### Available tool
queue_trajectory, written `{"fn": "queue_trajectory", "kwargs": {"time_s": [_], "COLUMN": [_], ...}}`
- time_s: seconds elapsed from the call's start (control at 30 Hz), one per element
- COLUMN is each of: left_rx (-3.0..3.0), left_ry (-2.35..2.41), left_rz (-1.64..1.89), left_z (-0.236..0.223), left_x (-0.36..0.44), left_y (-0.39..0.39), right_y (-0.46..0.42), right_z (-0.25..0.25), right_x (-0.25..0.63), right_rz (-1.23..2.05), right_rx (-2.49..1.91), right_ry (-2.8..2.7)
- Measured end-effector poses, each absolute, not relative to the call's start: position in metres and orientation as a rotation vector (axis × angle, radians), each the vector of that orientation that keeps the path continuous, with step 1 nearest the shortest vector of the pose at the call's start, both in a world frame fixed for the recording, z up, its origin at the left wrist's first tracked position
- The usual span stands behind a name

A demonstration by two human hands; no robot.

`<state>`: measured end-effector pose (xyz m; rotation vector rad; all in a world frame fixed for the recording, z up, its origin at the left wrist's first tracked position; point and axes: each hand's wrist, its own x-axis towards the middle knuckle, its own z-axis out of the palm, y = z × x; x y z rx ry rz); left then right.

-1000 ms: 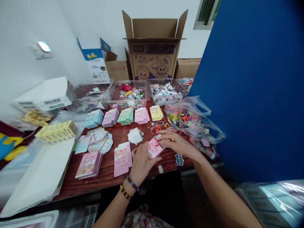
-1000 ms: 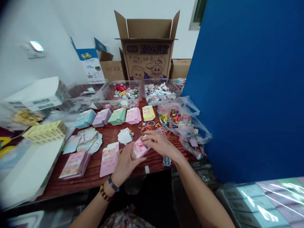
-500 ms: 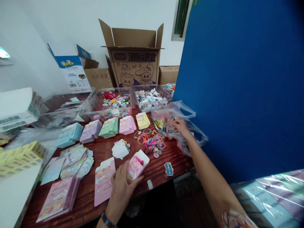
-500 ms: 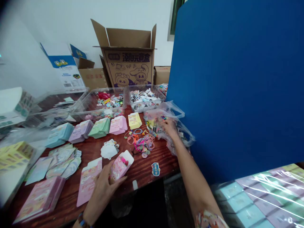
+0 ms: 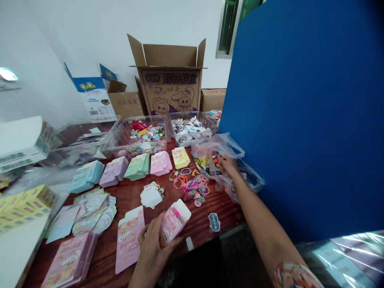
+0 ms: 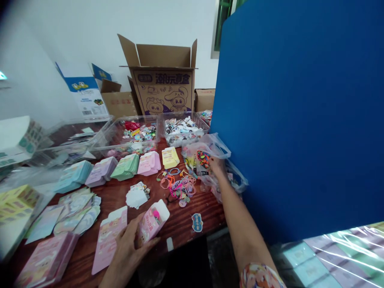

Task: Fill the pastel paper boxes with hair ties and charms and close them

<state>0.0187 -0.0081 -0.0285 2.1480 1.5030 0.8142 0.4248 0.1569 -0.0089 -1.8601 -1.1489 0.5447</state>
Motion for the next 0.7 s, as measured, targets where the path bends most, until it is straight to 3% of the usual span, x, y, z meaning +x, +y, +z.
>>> {"fn": "queue_trajectory", "kwargs": {"time_s": [0.47,0.7], "left_rx": [2.111,2.127], "left_ry": [1.521,1.537], "left_rz": [0.882,0.928], "left_z": [-0.025,-0.007], "left_x": [0.025,0.028], "left_y": [-0.012,-0.02], "right_y": [0.111,0.053], "right_z": [0.025,0.071], "right_x": [0.405,0.318], "right_rz": [0.785,1.059], "right_rx": [-1.614,-1.352], "right_ry": [-0.945,-1.222]}}
